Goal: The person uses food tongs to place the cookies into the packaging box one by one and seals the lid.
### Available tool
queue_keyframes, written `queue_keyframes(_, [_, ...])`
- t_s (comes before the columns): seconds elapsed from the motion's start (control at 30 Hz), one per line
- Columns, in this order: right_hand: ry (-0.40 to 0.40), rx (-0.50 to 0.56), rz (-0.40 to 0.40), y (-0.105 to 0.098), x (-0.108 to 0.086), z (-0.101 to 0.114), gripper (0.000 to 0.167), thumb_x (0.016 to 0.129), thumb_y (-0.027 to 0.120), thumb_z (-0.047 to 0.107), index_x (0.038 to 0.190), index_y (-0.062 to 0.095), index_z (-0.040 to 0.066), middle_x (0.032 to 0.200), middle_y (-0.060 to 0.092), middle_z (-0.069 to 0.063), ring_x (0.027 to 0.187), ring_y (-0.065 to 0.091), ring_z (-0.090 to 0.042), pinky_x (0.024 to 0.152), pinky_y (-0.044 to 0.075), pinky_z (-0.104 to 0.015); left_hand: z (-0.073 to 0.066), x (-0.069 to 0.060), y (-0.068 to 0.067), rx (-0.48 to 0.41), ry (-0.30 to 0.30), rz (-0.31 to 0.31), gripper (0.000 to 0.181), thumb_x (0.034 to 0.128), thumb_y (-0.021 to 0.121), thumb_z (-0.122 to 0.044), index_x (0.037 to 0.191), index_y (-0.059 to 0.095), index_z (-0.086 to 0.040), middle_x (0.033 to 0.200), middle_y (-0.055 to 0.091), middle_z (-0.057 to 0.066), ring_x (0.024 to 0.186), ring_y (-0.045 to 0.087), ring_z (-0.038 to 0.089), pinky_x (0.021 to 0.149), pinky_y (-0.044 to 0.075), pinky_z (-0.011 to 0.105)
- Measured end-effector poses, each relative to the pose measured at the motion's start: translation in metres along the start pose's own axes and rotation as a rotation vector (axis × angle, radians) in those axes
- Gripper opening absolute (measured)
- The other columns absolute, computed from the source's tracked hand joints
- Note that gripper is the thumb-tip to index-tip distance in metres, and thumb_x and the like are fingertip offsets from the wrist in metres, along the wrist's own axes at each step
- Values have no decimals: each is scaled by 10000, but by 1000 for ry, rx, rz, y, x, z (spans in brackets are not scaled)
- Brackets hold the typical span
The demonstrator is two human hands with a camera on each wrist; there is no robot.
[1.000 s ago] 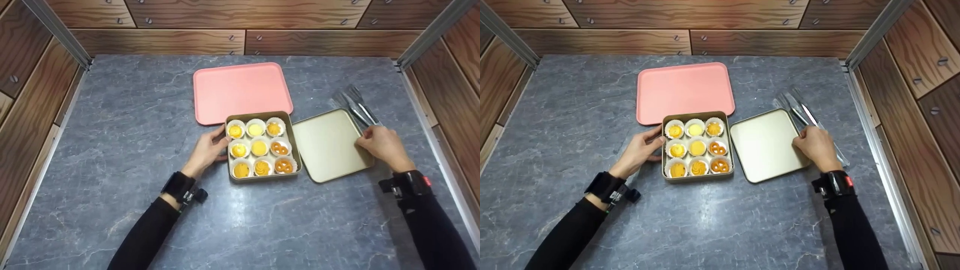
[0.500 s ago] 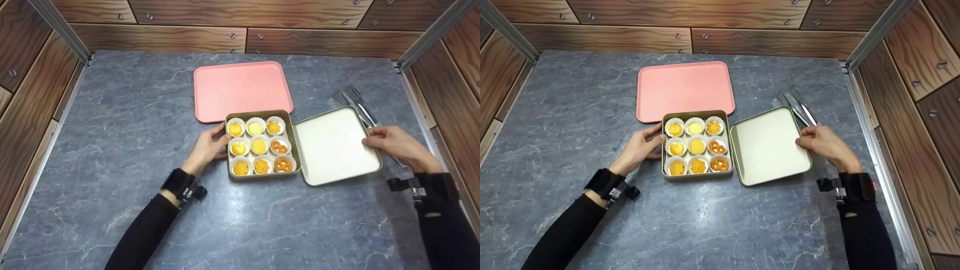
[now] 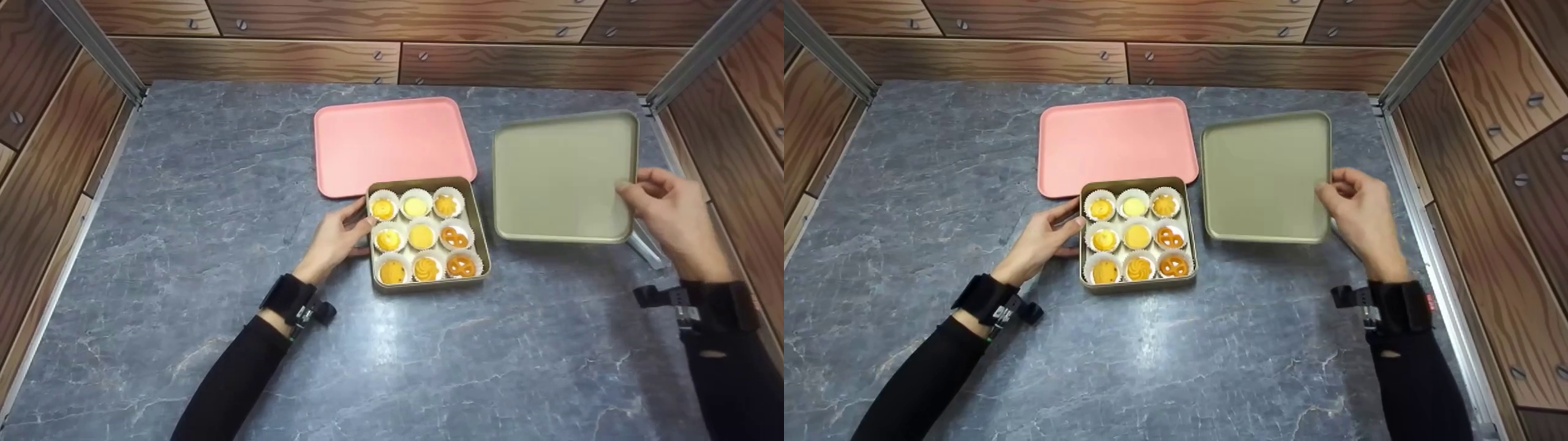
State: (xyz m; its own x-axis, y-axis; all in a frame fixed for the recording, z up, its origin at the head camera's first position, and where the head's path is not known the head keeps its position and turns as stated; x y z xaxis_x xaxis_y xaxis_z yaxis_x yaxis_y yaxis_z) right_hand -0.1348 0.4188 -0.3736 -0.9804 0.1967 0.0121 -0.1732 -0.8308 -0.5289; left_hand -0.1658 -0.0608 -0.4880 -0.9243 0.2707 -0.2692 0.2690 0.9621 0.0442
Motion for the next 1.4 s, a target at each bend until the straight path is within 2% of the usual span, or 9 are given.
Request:
queue_keyframes(0.2, [-206, -52, -220, 26, -8, 28, 158, 944, 692, 82, 1043, 733, -34, 821, 703, 243, 770, 680, 52, 707, 560, -58, 1, -1, -3, 27, 30, -10, 620, 1069, 594, -258, 1614, 341, -105, 1609, 401, 194, 1302, 587, 328, 851, 661, 360])
queue_keyframes(0.4, [-371, 4, -303, 49, -18, 51, 178, 938, 683, 34, 1051, 725, -97, 887, 702, 244, 812, 701, 14, 740, 588, -84, -10, -5, -3, 29, 112, -120, 520, 1083, 567, -226, 1544, 446, -19, 1541, 492, 206, 1345, 556, 330, 972, 617, 378])
queue_keyframes(0.53, [-489, 30, -345, 64, -21, 62, 162, 922, 682, -18, 1043, 719, -119, 932, 768, 71, 792, 705, 17, 719, 597, -95, -26, -11, 2, 50, 217, -169, 411, 1080, 554, -164, 1455, 555, 4, 1475, 571, 174, 1301, 589, 337, 991, 608, 400])
queue_keyframes(0.67, [-607, 27, -356, 80, -22, 68, 125, 891, 681, -86, 1007, 715, -120, 935, 763, -211, 774, 686, 60, 699, 584, -77, -41, -17, 8, 210, 322, -175, 314, 1082, 548, -184, 1308, 689, -18, 1380, 664, 109, 1184, 659, 329, 941, 629, 386])
queue_keyframes(0.77, [-703, 19, -341, 92, -24, 75, 128, 873, 684, -121, 997, 716, -111, 934, 756, -237, 816, 682, 71, 733, 586, -84, -49, -18, 10, 290, 362, -211, 292, 1082, 546, -187, 1218, 736, -13, 1235, 737, 117, 1012, 713, 320, 876, 635, 383])
queue_keyframes(0.83, [-764, 13, -339, 99, -25, 78, 135, 862, 689, -131, 988, 722, -96, 933, 762, -213, 854, 692, 39, 777, 598, -109, -53, -17, 13, 203, 333, -168, 327, 1100, 512, -200, 1243, 715, 13, 1218, 736, 154, 1081, 713, 325, 921, 635, 407])
queue_keyframes(1.1, [-952, -7, -312, 124, -29, 85, 151, 816, 738, -165, 928, 702, -70, 895, 756, -192, 795, 742, -334, 883, 601, -166, -66, -10, 26, -286, 26, 153, 676, 1124, 288, -501, 1427, 556, 41, 1249, 700, 250, 1139, 693, 400, 979, 604, 497])
queue_keyframes(1.27, [-1030, -15, -335, 134, -30, 82, 110, 820, 724, -117, 907, 693, -58, 878, 748, -213, 756, 723, -421, 930, 567, -137, -71, -12, 23, -395, -14, 208, 614, 1096, 397, -499, 1373, 594, 12, 1227, 710, 247, 1097, 717, 369, 1004, 586, 518])
queue_keyframes(1.4, [-1057, -7, -289, 135, -28, 79, 171, 811, 718, -128, 959, 714, -42, 952, 766, -191, 857, 756, -361, 964, 584, -205, -70, -14, 19, -447, -15, 225, 478, 1069, 529, -305, 1400, 579, 37, 1291, 678, 238, 1065, 716, 336, 915, 642, 424])
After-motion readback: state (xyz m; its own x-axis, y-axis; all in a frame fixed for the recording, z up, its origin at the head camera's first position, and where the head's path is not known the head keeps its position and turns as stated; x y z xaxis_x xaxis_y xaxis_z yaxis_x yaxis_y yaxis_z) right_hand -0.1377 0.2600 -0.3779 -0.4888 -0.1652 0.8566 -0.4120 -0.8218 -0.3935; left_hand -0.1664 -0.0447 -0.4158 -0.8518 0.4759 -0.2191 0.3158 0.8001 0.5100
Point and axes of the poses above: each hand's wrist, its own x-axis towards the middle knuckle, its own y-axis out of the palm, z = x × y, the point moved 2 cm from there along x, towards the middle knuckle
